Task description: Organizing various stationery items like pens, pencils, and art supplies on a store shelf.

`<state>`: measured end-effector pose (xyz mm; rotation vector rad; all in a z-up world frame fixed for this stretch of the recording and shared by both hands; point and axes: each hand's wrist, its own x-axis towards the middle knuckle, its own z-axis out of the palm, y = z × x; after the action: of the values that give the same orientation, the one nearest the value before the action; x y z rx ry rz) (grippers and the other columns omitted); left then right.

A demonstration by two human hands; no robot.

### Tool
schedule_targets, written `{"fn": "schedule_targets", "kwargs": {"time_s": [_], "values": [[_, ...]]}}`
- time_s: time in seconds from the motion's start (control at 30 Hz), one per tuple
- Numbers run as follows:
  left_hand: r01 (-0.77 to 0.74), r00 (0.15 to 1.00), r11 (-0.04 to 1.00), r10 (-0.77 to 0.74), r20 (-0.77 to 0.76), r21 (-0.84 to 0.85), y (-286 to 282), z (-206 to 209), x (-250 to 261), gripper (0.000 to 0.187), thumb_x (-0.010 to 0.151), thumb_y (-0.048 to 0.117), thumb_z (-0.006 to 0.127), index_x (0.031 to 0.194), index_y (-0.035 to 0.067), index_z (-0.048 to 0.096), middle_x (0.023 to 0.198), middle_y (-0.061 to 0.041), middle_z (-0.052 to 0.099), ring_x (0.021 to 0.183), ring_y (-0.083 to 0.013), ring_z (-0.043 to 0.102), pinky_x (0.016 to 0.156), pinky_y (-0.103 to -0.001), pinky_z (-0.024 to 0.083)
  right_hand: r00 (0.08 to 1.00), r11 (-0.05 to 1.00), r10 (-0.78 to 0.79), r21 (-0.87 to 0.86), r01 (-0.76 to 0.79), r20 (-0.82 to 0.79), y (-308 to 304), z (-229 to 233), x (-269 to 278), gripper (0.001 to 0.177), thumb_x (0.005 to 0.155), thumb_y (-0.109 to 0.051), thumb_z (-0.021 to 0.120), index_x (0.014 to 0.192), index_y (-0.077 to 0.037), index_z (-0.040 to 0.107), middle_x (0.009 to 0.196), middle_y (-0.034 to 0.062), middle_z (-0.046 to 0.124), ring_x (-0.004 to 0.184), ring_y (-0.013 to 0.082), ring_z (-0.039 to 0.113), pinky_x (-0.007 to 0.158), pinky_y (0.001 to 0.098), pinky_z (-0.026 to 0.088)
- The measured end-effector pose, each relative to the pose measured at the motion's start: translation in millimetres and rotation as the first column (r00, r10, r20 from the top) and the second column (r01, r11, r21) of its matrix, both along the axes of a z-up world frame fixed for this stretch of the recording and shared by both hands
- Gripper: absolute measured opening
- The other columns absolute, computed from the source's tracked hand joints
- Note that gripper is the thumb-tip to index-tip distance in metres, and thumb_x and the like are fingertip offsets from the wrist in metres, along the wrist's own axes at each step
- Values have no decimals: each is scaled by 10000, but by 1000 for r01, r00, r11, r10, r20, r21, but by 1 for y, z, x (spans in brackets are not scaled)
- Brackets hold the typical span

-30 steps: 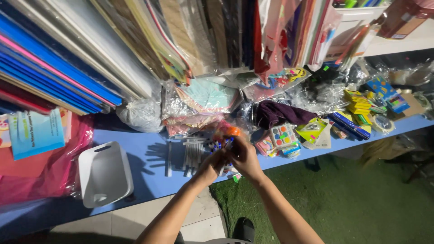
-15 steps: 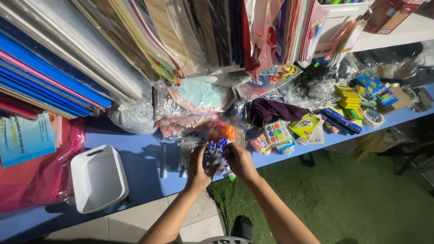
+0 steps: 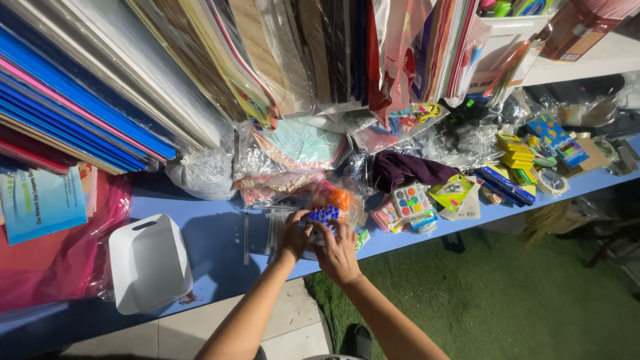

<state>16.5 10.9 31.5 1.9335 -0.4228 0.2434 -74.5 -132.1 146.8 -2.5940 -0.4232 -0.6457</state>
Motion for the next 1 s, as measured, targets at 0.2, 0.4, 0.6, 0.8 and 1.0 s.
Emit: {"fn": "schedule_targets", "kwargs": {"time_s": [0.2, 0.4, 0.6, 0.8, 1.0], "values": [[-151, 986, 968, 132, -103, -203, -36, -54, 22, 502, 995, 411, 575, 1354, 74, 481, 1112, -195, 653, 1015, -325, 645, 872, -442, 514, 997, 761, 29, 648, 25, -73, -19, -35, 22, 1330, 578, -289, 984, 1570, -42, 133, 1555, 276, 307, 1443, 450, 318, 1166, 513, 293], [-61, 937, 965, -33, -347, -255, -29, -57, 32, 531, 1069, 487, 435, 1391, 101, 608, 1107, -135, 714, 919, -252, 669, 785, -424, 529, 907, 750, 346, 652, -113, -240, -12, -21, 21, 1483, 576, -201, 993, 1617, -89, -58, 1620, 292, 290, 1499, 434, 316, 1204, 496, 319], [-129, 855, 879, -137, -501, -460, -34, -18, 11, 555, 1065, 506, 464, 1393, 90, 629, 1259, -111, 681, 1080, -217, 618, 891, -407, 510, 963, 877, 114, 480, 17, -242, -28, -50, 40, 1476, 496, -174, 999, 1626, -106, 53, 1479, 240, 519, 1375, 424, 490, 1128, 478, 422], [-229, 713, 718, -335, -615, -657, -40, -18, 8, 659, 1029, 571, 358, 1473, 120, 539, 1455, -49, 575, 1282, -199, 560, 1039, -375, 456, 976, 846, 168, 528, -73, -135, -12, -42, 40, 1293, 539, -104, 919, 1602, -88, 182, 1407, 221, 571, 1329, 406, 543, 1138, 480, 392], [-68, 794, 479, -506, -338, -875, -33, -9, 0, 747, 1045, 596, 339, 1519, 36, 478, 1538, -82, 524, 1405, -200, 498, 1187, -357, 361, 977, 729, 209, 673, -121, -51, 13, -23, 15, 1220, 668, 23, 786, 1648, -64, 65, 1533, 239, 442, 1434, 373, 466, 1187, 434, 378]]}}
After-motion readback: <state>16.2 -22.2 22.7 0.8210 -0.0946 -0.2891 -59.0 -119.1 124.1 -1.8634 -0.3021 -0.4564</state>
